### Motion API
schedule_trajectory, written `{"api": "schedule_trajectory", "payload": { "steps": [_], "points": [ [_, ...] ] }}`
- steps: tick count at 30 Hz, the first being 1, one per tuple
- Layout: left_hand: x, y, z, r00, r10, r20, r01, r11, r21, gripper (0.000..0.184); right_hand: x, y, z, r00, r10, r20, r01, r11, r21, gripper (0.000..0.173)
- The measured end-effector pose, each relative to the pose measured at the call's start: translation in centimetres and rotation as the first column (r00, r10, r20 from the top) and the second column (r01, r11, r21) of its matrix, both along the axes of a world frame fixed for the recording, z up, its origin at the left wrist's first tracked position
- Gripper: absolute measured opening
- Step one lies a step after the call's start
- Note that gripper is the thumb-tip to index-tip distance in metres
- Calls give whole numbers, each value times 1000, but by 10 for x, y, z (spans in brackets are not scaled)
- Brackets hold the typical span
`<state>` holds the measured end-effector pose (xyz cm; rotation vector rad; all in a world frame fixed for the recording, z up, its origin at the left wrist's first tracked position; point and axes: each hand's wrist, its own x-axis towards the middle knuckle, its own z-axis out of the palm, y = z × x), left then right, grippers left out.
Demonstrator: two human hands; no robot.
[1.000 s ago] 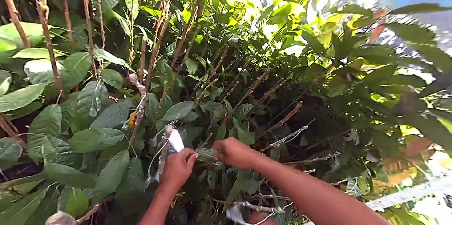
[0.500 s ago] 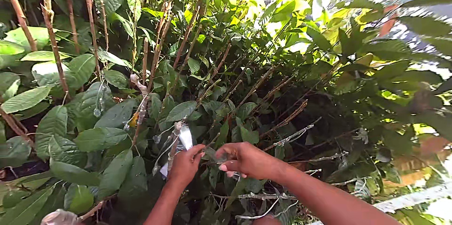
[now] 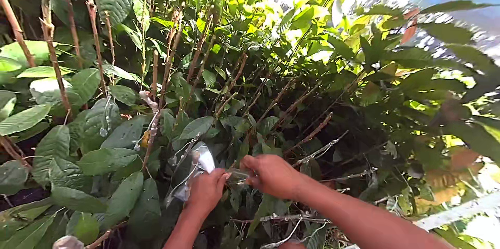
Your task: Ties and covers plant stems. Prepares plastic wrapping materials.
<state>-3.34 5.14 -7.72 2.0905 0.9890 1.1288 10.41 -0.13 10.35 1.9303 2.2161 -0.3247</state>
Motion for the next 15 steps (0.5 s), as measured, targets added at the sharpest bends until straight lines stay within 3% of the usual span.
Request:
{"api": "schedule_trajectory", "payload": {
  "steps": [2,3,5,7,11,13,15],
  "points": [
    [2,-6,7,999,-37,-19,37,999,-7,25,-11,-1,4,952,-14,-306,8,1000,-22,25],
    [3,-11,10,995,-71,-65,71,997,-15,25,-4,7,6,933,-35,-359,12,998,-67,29],
    [1,-13,9,991,-75,-112,76,997,4,26,22,24,0,997,-18,-82,11,996,-86,39],
    [-4,-6,2,999,4,-45,-1,997,73,25,26,25,-15,991,1,134,9,998,-69,33],
    [-7,4,-8,992,62,114,-72,994,88,23,12,5,-26,1000,-30,-4,30,999,-37,24],
    [-9,7,-5,993,54,106,-56,998,20,23,-13,-8,-21,997,1,-82,-7,997,-77,34],
    [-11,1,7,998,1,55,1,999,-35,22,-29,-10,-16,953,32,-303,-54,996,-66,31]
  ]
}}
